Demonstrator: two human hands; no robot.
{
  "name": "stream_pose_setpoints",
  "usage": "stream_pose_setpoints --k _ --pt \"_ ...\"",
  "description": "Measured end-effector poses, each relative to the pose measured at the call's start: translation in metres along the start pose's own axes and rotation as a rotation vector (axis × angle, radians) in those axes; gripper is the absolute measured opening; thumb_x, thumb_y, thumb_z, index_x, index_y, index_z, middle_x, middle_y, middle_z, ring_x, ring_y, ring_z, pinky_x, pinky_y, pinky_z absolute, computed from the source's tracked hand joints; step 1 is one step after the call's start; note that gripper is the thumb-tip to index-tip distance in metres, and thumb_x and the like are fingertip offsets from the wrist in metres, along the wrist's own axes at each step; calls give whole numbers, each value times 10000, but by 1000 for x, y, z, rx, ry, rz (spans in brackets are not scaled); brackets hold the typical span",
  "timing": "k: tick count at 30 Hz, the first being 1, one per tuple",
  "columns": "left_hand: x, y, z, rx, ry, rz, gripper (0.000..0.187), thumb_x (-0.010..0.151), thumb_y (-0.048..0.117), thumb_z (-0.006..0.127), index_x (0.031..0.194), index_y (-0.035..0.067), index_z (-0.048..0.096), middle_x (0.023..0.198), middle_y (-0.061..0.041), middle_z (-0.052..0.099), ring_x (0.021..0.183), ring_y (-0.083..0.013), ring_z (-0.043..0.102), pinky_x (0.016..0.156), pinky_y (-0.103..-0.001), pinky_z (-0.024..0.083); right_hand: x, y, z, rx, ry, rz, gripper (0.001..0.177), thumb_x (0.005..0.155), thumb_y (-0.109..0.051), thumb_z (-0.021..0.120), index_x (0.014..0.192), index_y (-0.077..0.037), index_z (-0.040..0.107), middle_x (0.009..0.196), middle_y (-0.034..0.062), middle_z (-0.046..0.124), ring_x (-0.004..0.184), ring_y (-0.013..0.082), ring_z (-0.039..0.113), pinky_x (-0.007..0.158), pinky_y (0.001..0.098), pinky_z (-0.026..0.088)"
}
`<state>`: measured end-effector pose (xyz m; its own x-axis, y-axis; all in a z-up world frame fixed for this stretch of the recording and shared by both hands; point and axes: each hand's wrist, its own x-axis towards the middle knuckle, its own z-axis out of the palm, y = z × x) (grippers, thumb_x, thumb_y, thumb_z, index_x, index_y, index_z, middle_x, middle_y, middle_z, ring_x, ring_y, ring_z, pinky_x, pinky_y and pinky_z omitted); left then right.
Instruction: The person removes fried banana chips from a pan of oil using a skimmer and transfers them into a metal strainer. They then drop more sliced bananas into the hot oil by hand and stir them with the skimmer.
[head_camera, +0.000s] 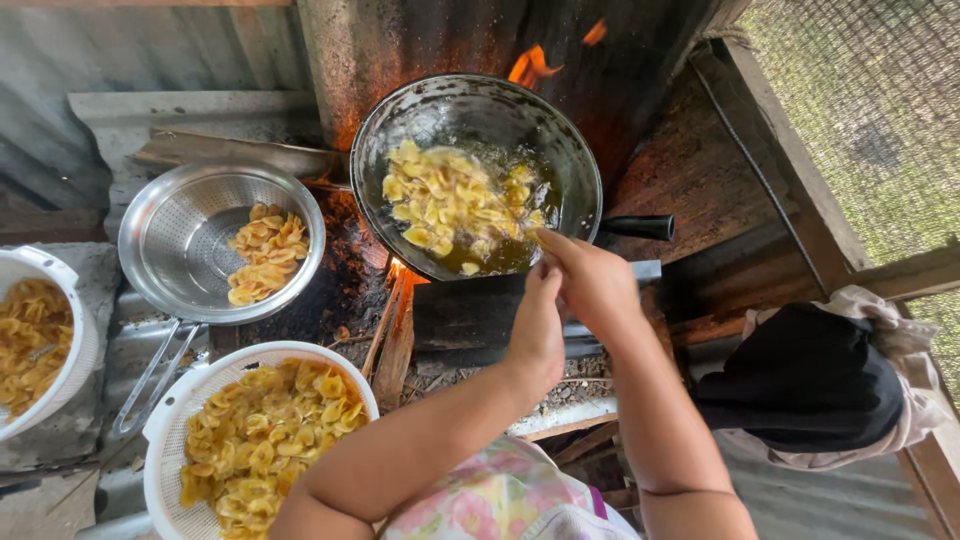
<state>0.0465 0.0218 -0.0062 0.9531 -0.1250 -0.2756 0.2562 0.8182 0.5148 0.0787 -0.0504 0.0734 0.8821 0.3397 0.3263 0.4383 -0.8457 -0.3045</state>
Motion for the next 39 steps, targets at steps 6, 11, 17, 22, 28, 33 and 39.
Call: stream_pose_setpoints --k 6,11,17,22,28,33,39 --pt "-44 -2 11 -126 28 -179 547 1024 301 514 1531 163 362 1415 49 568 1274 -97 551 1055 -281 420 -56 -41 -84 -214 -37 41 473 865 -128 660 1314 -267 709 763 93 629 684 309 658 596 431 503" --pt "-41 -22 9 -82 -106 -138 644 1042 295 507 1625 68 356 1308 -64 531 1120 -148 519 937 -337 407 -36 -22 -38 -191 -17 0 520 843 -78 690 1341 -227 705 855 94 638 748 310 659 638 419 522" --pt "-35 -24 2 -111 145 -275 538 1037 263 533 1535 168 353 1413 52 574 1254 -90 569 1081 -285 428 -73 -18 -60 -147 42 98 513 849 -83 697 1338 -240 682 837 74 649 752 295 674 645 421 525" --pt "-33 -34 3 -177 -89 -78 635 1034 311 496 1600 60 355 1439 -92 505 1246 -165 522 1032 -319 425 -56 -9 -29 -173 44 9 570 801 -58 688 1336 -252 687 872 82 663 763 296 678 634 408 526" --pt "-35 -8 10 -107 103 -181 487 1032 298 517 1486 169 394 1417 91 551 1265 -105 559 1050 -284 419 -35 -17 -46 -179 76 -32 538 848 -75 678 1361 -239 681 857 70 642 758 283 663 636 405 519" --pt "-34 -4 7 -233 -33 -59 573 1087 398 479 1535 50 399 1356 -16 546 1213 -141 480 1020 -323 382 -1 -26 -27 -233 76 -207 551 809 -101 682 1343 -233 695 882 50 624 823 263 655 699 392 523" --pt "-35 -18 -3 -121 51 -120 658 1016 398 463 1589 117 298 1576 -91 443 1406 -212 447 1144 -387 335 1 7 -48 -383 44 -255 525 799 -69 658 1281 -262 736 913 27 645 869 269 649 743 415 509"
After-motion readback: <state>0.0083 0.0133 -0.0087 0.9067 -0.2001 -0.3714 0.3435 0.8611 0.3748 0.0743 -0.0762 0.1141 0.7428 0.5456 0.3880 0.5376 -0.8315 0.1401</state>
